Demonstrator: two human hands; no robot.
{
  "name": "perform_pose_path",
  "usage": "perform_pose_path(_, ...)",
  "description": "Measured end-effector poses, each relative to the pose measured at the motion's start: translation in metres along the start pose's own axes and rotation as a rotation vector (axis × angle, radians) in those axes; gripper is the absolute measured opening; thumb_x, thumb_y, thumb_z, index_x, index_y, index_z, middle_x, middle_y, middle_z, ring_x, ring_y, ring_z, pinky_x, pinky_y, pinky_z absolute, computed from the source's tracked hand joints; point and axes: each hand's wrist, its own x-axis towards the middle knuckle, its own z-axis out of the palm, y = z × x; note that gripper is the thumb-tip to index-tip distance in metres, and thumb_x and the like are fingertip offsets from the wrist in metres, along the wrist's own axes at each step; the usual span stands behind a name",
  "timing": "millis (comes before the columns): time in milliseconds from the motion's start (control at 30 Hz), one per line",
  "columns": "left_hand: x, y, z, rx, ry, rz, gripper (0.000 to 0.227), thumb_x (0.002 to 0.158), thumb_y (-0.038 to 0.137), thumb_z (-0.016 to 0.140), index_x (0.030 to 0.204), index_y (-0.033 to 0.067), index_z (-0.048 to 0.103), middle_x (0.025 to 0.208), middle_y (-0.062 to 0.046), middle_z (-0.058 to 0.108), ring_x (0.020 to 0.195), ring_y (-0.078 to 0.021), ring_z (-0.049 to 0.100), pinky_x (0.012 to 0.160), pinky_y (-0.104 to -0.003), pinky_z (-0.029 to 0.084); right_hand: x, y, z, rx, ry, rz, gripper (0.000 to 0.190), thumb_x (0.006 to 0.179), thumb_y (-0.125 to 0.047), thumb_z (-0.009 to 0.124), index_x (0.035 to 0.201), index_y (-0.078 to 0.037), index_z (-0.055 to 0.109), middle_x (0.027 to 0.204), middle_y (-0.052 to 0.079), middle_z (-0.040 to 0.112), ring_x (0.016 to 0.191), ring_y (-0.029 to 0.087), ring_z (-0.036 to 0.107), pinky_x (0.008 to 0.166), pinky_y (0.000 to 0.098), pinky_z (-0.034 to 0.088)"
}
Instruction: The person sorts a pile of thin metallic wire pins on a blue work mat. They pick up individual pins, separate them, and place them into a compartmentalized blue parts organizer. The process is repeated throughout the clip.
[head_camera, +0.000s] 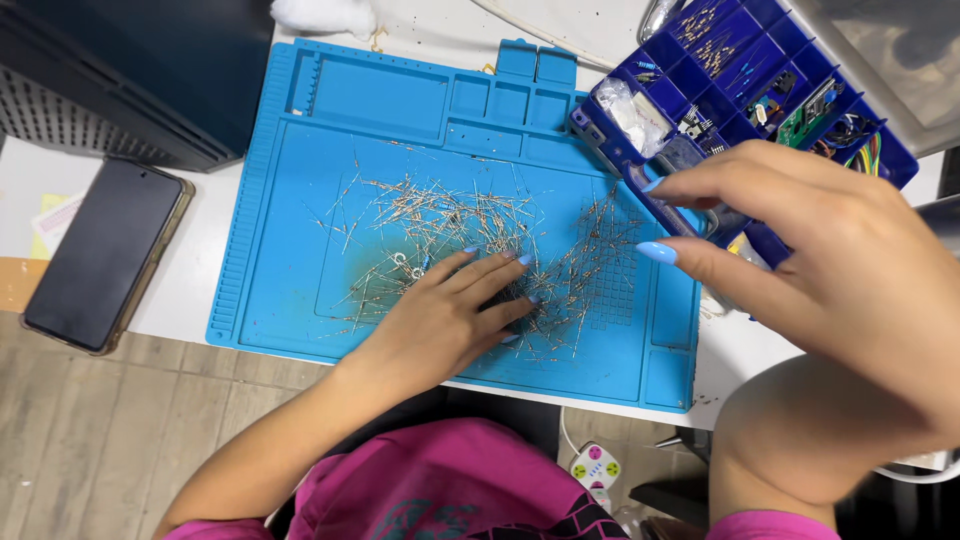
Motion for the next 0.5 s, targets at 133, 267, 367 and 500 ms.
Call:
perform_pose_path(133, 0.002, -0.008, -0.012, -0.003, -0.001, 0.042, 0.03, 0.1, 0.032, 0.07, 0.127, 0.0183, 0.075, 0.149, -0.014, 0.061, 0.139, -0.033, 0.055, 0.114, -0.047, 0.039, -0.006, 0.006, 0.006, -0.031, 0.051, 0.007, 0.039, 0.094, -0.034, 0.073, 0.126, -0.013, 0.073, 0.118, 0.003, 0.074, 0.107, 0.022, 0.071, 0.084, 0.0383, 0.053)
perform_pose_path(267, 0.006, -0.022, -0.029, -0.068, 0.005, 0.088, 0.034, 0.1, 0.034, 0.072, 0.128, 0.0142, 0.072, 0.146, -0.016, 0.06, 0.135, -0.0361, 0.056, 0.106, -0.049, 0.044, -0.003, 0.012, 0.011, -0.033, 0.077, -0.077, 0.034, 0.095, -0.031, 0.073, 0.124, -0.012, 0.071, 0.113, 0.002, 0.074, 0.103, 0.023, 0.07, 0.084, 0.0383, 0.052)
perform_pose_path(367, 0.01, -0.032, -0.037, -0.05, -0.017, 0.102, 0.041, 0.098, 0.036, 0.075, 0.131, 0.0125, 0.069, 0.143, -0.016, 0.061, 0.131, -0.036, 0.058, 0.104, -0.049, 0.046, -0.001, 0.012, 0.011, -0.014, 0.085, -0.145, 0.034, 0.098, -0.031, 0.072, 0.124, -0.008, 0.071, 0.109, 0.004, 0.073, 0.101, 0.024, 0.07, 0.086, 0.0381, 0.052)
perform_pose_path(500, 0.021, -0.038, -0.043, 0.013, -0.072, 0.132, 0.051, 0.094, 0.037, 0.079, 0.138, 0.015, 0.065, 0.136, -0.01, 0.064, 0.122, -0.0314, 0.061, 0.097, -0.045, 0.047, 0.0, 0.012, 0.012, -0.011, 0.072, -0.142, 0.041, 0.098, -0.038, 0.07, 0.127, -0.009, 0.072, 0.115, 0.007, 0.073, 0.102, 0.028, 0.07, 0.086, 0.0407, 0.052)
